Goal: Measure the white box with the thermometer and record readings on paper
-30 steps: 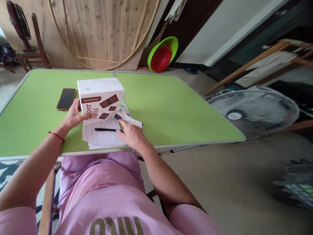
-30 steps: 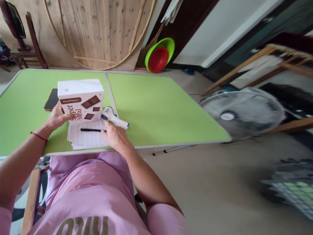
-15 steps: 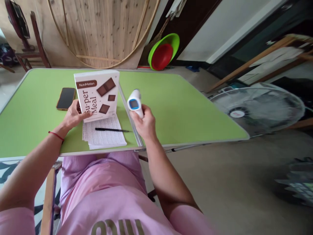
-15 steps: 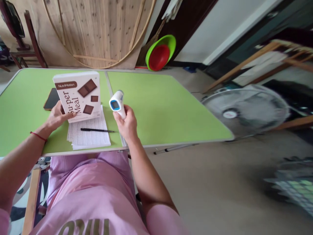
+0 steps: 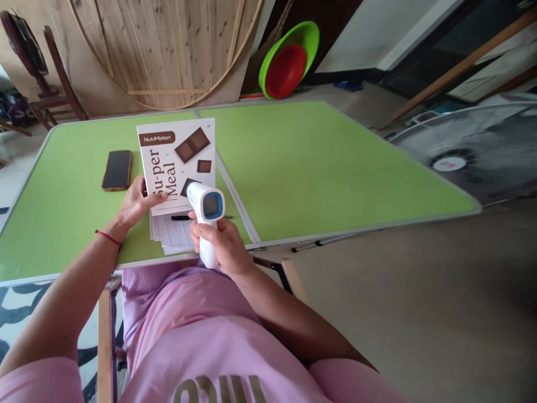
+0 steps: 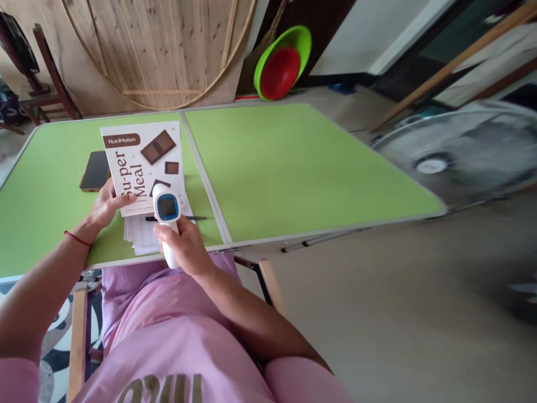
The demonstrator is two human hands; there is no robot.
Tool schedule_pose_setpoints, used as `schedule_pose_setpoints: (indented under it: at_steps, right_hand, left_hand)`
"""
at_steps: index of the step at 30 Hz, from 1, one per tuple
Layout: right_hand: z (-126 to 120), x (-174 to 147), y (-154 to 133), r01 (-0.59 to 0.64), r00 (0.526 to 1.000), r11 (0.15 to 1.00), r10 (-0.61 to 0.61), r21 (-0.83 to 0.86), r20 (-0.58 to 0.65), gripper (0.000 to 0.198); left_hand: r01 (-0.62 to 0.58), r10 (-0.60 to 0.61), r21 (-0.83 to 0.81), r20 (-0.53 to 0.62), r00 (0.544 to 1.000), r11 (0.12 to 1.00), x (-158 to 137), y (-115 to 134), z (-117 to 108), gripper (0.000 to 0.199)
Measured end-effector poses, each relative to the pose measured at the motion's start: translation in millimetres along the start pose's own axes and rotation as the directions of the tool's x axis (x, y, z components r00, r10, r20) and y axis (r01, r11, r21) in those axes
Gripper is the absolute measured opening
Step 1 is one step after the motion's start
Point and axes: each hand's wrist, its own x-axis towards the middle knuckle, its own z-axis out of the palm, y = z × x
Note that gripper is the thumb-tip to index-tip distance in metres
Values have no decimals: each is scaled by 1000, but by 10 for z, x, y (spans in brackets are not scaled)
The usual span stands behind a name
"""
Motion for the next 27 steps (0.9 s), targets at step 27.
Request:
schedule_pose_setpoints:
  at_steps: [27]
  right_hand:
    - [71, -539, -138, -34, 999, 999, 34, -16, -32, 26]
  left_hand:
    - [-101, 95, 28, 154, 984, 995, -208, 376, 231, 78]
